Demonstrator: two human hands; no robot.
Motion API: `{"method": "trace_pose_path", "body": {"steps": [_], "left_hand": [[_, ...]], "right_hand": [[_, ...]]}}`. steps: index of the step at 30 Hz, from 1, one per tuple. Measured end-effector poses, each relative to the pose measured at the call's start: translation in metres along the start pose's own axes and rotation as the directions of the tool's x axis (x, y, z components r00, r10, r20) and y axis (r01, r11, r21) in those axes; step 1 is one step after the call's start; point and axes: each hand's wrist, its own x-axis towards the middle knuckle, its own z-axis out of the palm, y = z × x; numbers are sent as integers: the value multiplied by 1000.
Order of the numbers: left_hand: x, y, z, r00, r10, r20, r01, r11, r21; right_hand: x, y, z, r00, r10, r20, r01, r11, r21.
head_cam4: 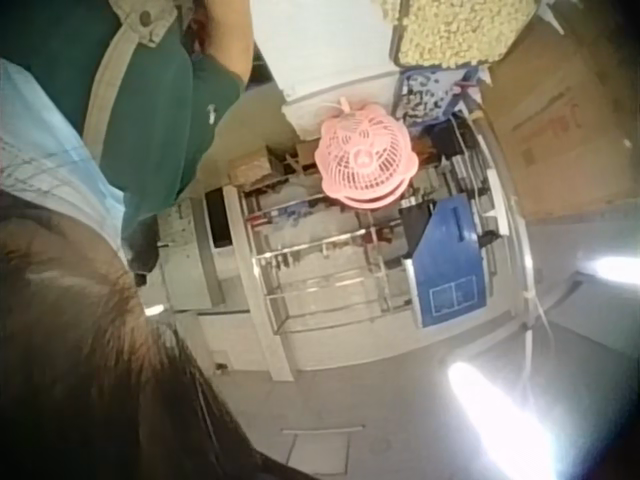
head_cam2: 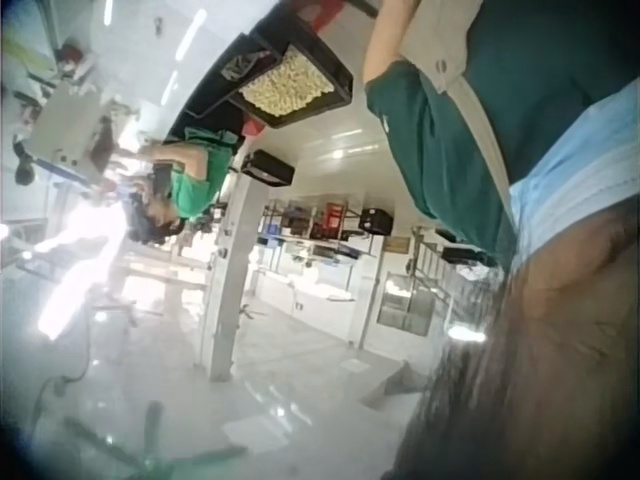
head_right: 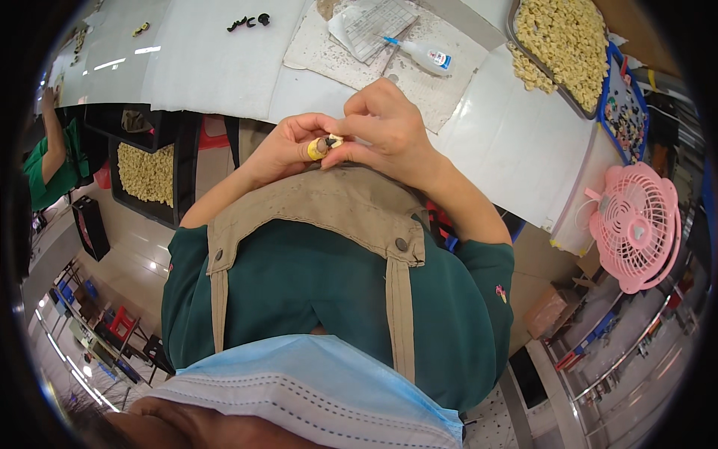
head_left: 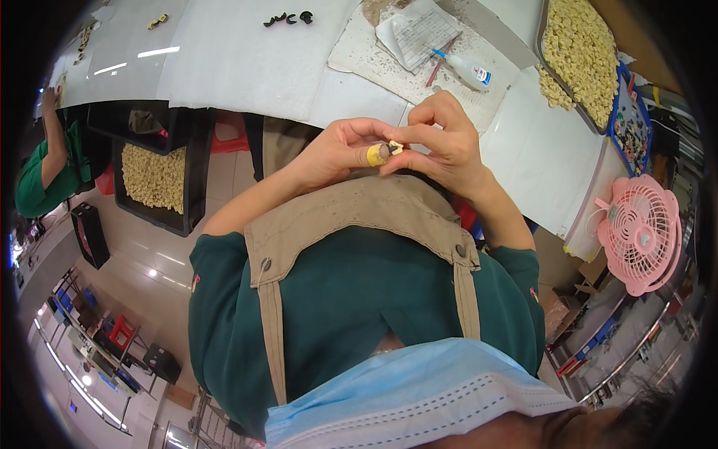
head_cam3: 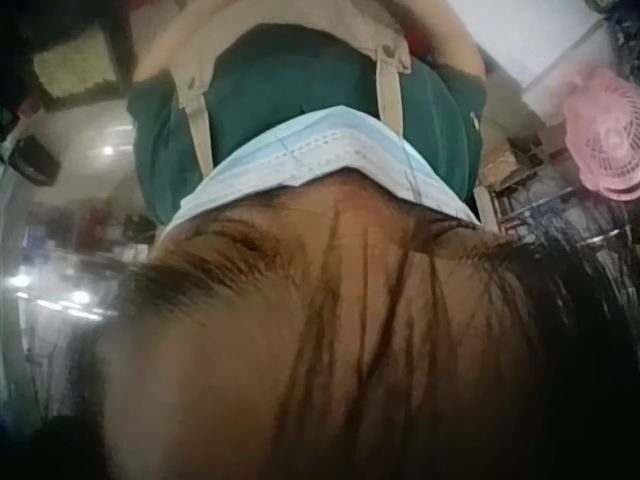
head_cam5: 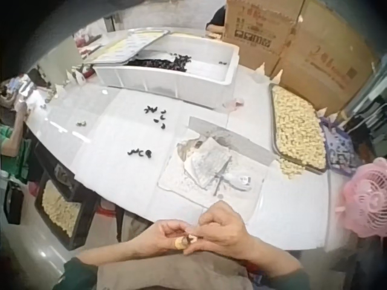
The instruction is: The person applies glue from a bottle onto small black components, attaches each glued piece onto a small figurine part by hand, and sets the assembled items on the table.
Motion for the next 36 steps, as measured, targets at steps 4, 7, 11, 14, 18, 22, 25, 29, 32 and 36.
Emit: {"method": "trace_pose_path", "body": {"steps": [4,7,11,14,18,22,25,29,32,36], "left_hand": [[-2,-3,4,996,88,7,-88,996,34],[-4,2,8,997,77,-7,-76,995,60],[-4,11,6,997,18,76,-36,972,234],[-3,13,4,982,85,167,-143,915,376],[-5,11,6,967,152,206,-230,869,437],[-3,1,14,960,243,138,-272,926,260],[-2,-3,17,975,200,102,-202,979,10],[-3,-7,16,995,89,46,-76,970,-232],[-1,-10,17,997,78,14,-71,958,-278],[0,-11,17,995,91,31,-78,949,-307]], "right_hand": [[-1,-5,5,997,74,-12,-72,990,124],[-2,-7,5,995,99,-19,-94,975,200],[-2,-9,2,990,121,68,-135,947,291],[-2,-11,0,994,64,90,-89,949,303],[-3,-13,0,999,23,49,-33,974,225],[-7,-18,12,992,90,-88,-67,969,238],[-10,-18,11,964,186,-191,-126,949,288],[-13,-18,3,984,178,-33,-169,969,180],[-10,-16,5,986,157,-62,-146,978,149],[-9,-16,6,985,143,-96,-129,982,135]]}}
